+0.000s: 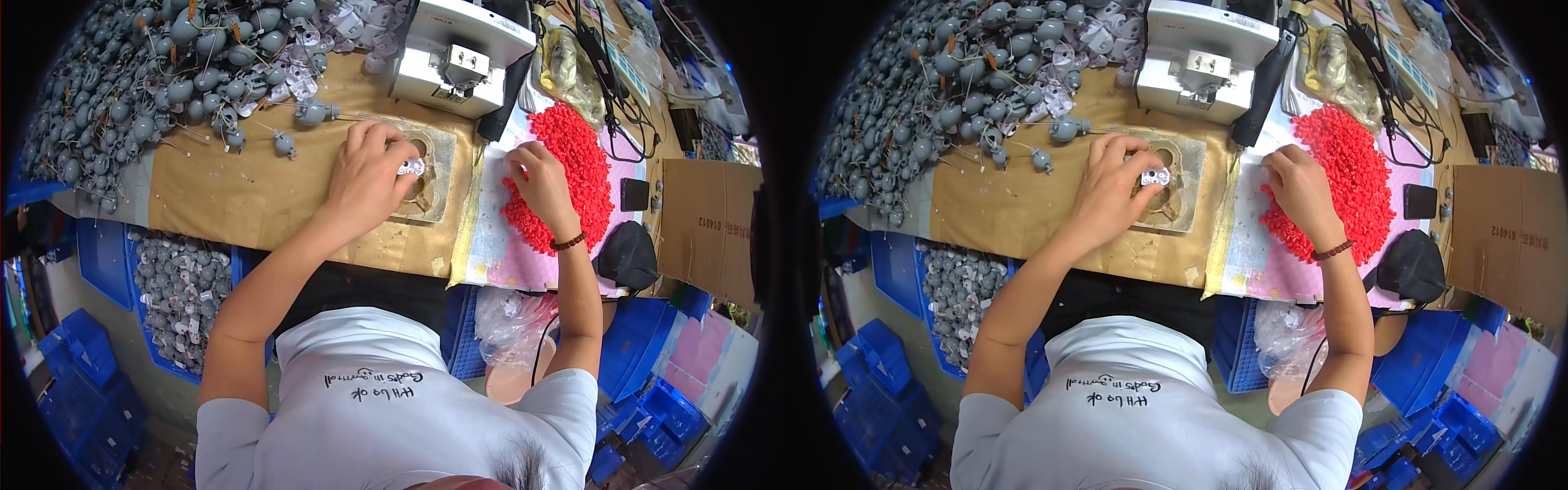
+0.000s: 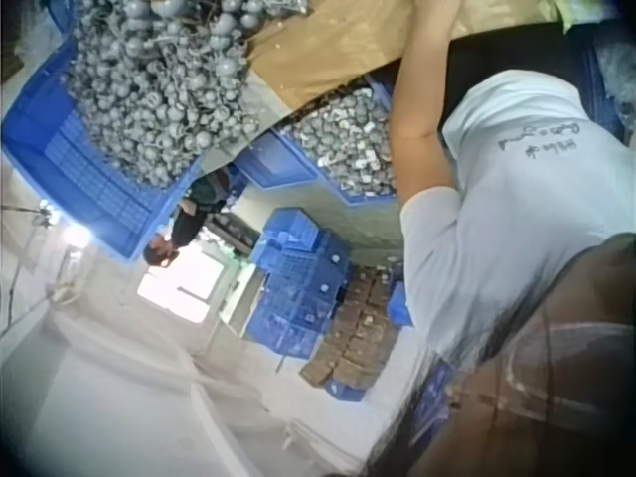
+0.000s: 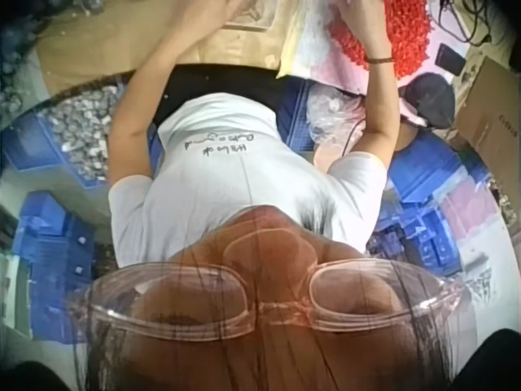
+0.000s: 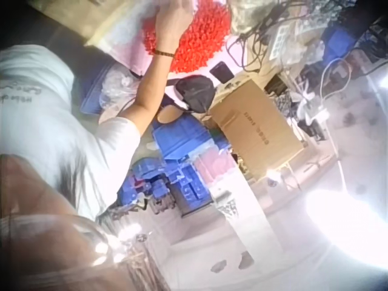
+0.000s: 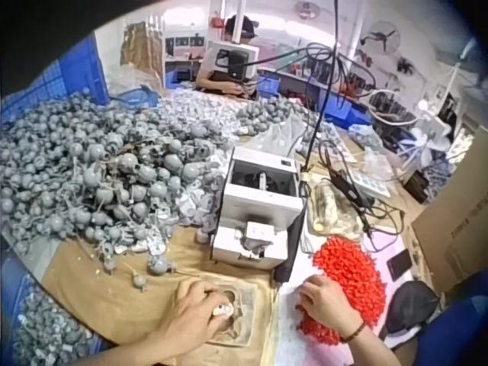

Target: Assemble small plastic components by inserting metal parts and securing them using a powered screwdriver.

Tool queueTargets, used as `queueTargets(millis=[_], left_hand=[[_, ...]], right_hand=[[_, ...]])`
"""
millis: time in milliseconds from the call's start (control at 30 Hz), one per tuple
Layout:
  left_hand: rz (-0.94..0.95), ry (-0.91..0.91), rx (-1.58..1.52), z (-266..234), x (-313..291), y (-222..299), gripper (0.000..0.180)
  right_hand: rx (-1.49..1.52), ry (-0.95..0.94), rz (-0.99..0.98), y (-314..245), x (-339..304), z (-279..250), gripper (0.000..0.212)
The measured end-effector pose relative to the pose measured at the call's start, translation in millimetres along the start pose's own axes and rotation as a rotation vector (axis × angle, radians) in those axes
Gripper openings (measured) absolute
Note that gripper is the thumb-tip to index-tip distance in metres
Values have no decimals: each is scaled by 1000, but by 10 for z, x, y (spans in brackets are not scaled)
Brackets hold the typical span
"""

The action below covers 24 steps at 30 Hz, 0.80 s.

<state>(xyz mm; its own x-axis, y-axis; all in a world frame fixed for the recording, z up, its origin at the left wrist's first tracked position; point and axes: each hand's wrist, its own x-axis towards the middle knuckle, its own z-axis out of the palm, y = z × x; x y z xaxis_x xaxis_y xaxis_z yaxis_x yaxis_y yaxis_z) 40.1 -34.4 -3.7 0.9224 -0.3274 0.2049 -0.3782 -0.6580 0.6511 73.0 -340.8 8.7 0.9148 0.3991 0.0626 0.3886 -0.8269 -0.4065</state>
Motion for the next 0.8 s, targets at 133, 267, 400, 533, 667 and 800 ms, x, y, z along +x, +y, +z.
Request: queueTargets(millis=[133, 267, 400, 533, 667, 800], left_hand=[[3, -1, -33, -13, -6, -45, 37], [-12, 142, -40, -215, 15, -65, 54], [-84, 227, 424, -348, 2, -337, 58], [-40, 112, 454, -305, -48, -711, 48], [26, 273, 436, -352, -123, -812, 39], [-105, 253, 323, -590, -48, -813, 36]], right_hand=[[338, 153, -53, -450, 198, -12, 21], [535, 140, -212, -840, 355, 176, 18], [607, 144, -150, -1001, 394, 449, 17], [324, 295, -405, -987, 470, 671, 21], [137, 304, -535, -964, 441, 723, 22], [79, 284, -510, -1037, 353, 664, 24]])
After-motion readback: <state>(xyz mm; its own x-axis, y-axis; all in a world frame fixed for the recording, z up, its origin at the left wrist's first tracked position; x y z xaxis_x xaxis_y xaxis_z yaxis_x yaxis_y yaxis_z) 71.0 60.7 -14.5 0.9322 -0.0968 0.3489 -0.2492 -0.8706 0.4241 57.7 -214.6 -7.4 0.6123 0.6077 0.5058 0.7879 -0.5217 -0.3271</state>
